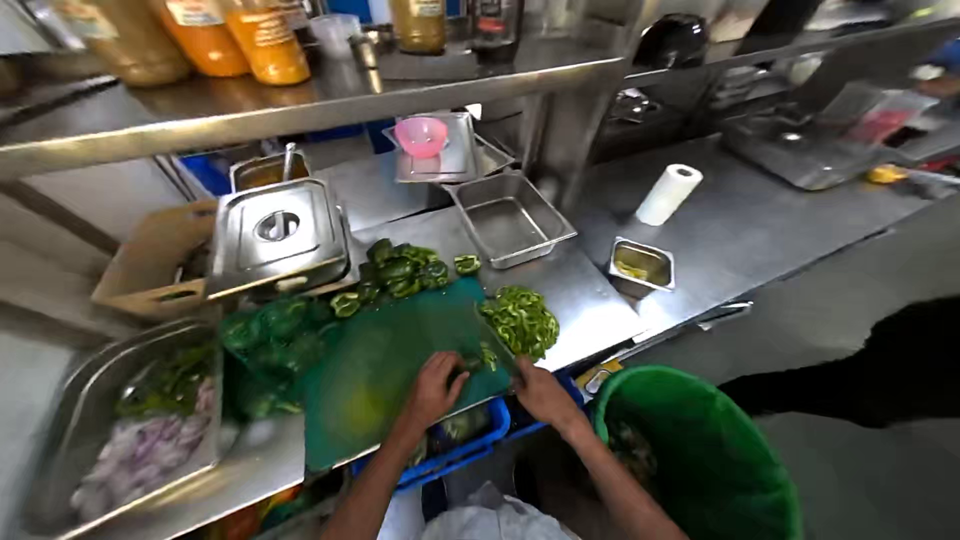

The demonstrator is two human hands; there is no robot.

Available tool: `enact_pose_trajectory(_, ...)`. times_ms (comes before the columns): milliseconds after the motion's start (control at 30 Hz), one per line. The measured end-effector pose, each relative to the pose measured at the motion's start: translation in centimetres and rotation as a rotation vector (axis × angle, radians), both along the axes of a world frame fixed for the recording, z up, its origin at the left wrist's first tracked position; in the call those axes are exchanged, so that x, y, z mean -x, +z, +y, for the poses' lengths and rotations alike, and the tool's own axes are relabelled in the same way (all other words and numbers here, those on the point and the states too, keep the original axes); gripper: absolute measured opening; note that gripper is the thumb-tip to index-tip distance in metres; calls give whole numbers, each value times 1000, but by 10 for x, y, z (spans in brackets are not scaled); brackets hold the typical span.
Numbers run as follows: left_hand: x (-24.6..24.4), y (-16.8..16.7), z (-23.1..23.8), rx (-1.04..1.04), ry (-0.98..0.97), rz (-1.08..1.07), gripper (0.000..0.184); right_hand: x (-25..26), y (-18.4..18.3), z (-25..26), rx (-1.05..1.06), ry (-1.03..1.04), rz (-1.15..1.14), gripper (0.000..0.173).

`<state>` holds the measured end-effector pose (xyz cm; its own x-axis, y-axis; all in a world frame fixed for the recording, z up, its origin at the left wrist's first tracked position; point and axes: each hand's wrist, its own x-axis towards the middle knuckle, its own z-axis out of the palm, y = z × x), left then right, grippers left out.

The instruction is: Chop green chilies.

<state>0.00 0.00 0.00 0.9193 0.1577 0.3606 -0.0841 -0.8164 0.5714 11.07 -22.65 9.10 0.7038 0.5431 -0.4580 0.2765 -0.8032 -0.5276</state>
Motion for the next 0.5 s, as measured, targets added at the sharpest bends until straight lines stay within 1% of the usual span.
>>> enact_pose_trajectory(67, 2, -3, 4, 1, 42, -50, 22, -4, 7, 1, -20, -21, -57, 44)
enact_pose_trajectory(133, 4, -3, 5, -1, 64, -50, 24, -7, 7, 2, -40, -11, -117, 40)
enact_pose_trajectory(200, 5, 4, 2, -44, 90, -44, 31, -6, 5, 6, -61, 9, -170, 42)
enact_pose_trajectory(300, -6, 27, -9, -161, 127, -60, 39, -6, 8, 15, -41, 35, -213, 39)
enact_pose_trajectory(367, -23, 44, -17, -247, 51, 11, 44, -5, 12, 19, -11, 51, -227, 37)
enact_pose_trajectory(400, -34, 50, -21, -272, -12, 60, 43, -5, 14, 19, -5, 57, -233, 36)
enact_pose_trajectory(467, -56, 56, -25, -286, -122, 153, 31, -8, 19, 16, 3, 56, -234, 36)
enact_pose_trajectory(500, -66, 55, -24, -286, -149, 168, 24, -10, 23, 11, 18, 54, -234, 36)
